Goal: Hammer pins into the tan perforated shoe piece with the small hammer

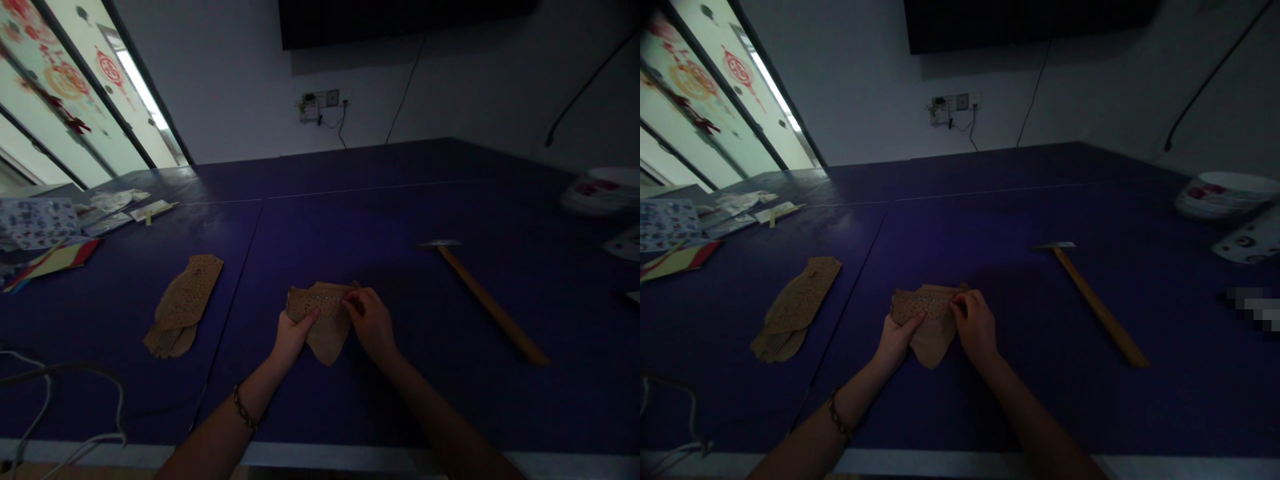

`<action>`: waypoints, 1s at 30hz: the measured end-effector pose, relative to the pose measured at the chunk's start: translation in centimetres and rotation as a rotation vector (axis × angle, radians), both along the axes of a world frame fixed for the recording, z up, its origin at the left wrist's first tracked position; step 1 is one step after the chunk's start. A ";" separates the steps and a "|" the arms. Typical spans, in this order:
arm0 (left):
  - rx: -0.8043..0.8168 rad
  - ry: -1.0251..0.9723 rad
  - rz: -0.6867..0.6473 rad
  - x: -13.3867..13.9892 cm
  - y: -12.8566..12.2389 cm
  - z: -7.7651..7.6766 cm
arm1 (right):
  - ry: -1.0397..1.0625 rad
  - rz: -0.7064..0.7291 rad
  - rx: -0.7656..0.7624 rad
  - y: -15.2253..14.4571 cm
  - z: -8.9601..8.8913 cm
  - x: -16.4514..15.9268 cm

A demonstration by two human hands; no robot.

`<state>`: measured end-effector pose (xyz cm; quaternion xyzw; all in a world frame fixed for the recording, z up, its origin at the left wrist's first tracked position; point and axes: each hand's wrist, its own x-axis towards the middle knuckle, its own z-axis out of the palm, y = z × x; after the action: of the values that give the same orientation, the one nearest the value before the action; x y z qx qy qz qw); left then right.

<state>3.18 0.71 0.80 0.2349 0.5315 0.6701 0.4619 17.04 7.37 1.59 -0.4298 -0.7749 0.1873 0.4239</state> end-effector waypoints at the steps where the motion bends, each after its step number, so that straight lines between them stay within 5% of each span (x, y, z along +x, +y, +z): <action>1: 0.003 0.003 -0.001 0.0 0.0 0.0 | -0.022 -0.011 0.015 0.0 0.0 -0.1; 6: 0.007 0.054 0.056 -0.4 0.2 -0.2 | -0.039 -0.021 0.079 -0.5 -0.1 -0.4; 13: -0.029 0.019 0.110 -0.7 0.4 -0.3 | 0.229 -0.063 0.090 -1.5 0.8 0.0; 15: -0.031 -0.024 0.127 -0.6 0.4 -0.1 | 0.424 -0.117 -0.065 -1.4 1.1 0.1; 19: -0.006 -0.113 0.135 -0.3 0.4 0.4 | 0.931 -0.019 -0.633 0.0 1.1 0.0; 22: 0.019 -0.123 0.114 -0.2 0.4 0.5 | 0.968 0.095 -0.797 1.1 0.9 -0.2; 26: 0.039 -0.067 0.088 -0.1 0.3 0.3 | 0.883 0.106 -0.777 0.6 1.2 -0.3; 30: 0.035 0.047 0.029 0.1 0.0 0.3 | 0.393 0.025 -0.288 -0.7 1.6 -0.2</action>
<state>3.29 0.75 1.06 0.2509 0.5335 0.6802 0.4356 16.83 6.67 3.18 -0.4315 -0.6481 0.3809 0.4986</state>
